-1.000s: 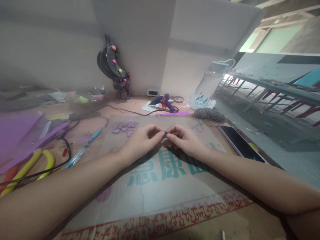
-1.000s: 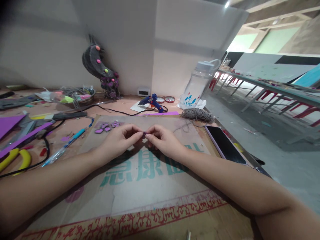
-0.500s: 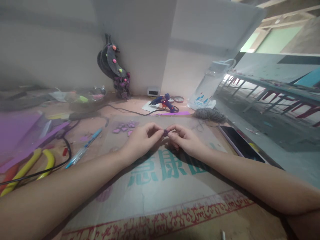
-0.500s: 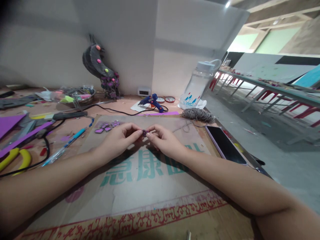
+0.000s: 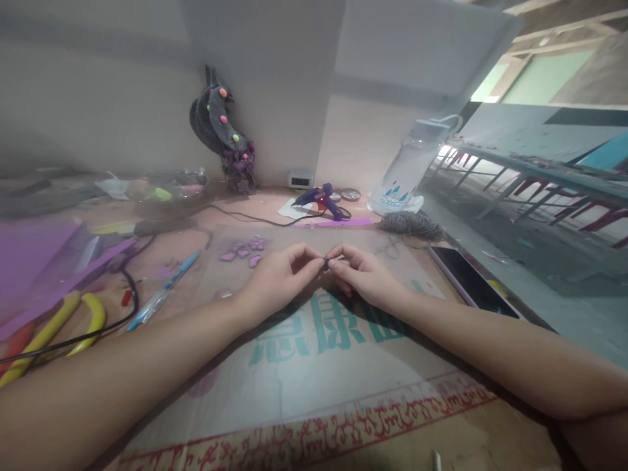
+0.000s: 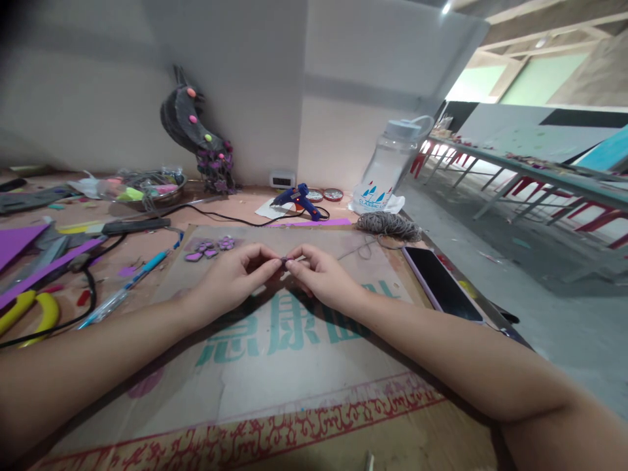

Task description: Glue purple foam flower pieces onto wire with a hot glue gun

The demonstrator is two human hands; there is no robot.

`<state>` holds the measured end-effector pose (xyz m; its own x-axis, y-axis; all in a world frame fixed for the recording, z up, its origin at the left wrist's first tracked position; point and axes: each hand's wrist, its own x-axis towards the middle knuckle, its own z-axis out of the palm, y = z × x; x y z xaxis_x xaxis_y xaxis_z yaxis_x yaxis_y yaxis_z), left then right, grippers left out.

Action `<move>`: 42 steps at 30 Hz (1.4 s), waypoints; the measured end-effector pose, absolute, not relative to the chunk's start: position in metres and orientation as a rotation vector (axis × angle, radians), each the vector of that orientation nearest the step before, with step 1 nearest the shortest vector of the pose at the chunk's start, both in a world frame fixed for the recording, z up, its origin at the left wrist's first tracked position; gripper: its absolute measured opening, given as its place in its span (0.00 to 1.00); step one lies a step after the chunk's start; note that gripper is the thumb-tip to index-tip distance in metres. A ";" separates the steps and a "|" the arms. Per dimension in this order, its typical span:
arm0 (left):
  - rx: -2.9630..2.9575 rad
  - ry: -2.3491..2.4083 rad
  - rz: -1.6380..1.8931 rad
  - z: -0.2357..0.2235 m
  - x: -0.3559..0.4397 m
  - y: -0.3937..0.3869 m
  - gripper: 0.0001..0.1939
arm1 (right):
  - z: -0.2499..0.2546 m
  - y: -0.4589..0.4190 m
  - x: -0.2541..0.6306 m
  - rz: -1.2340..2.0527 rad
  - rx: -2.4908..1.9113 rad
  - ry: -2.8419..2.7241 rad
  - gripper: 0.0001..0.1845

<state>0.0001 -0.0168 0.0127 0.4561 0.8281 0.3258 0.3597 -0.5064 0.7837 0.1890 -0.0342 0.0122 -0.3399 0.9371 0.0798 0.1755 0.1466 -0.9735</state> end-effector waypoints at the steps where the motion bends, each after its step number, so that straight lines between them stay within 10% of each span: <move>1: 2.073 0.971 0.947 0.012 0.000 -0.017 0.13 | 0.012 -0.034 0.189 1.247 -1.095 -1.666 0.14; 42: 1.646 1.012 1.026 0.011 0.000 -0.007 0.15 | 0.016 -0.036 0.189 1.046 -1.181 -1.645 0.12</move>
<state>-0.0002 -0.0068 0.0110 0.3150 0.9318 0.1800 0.1664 -0.2410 0.9561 0.1893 -0.0361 0.0156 -0.2075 0.9658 0.1555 0.2689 0.2091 -0.9402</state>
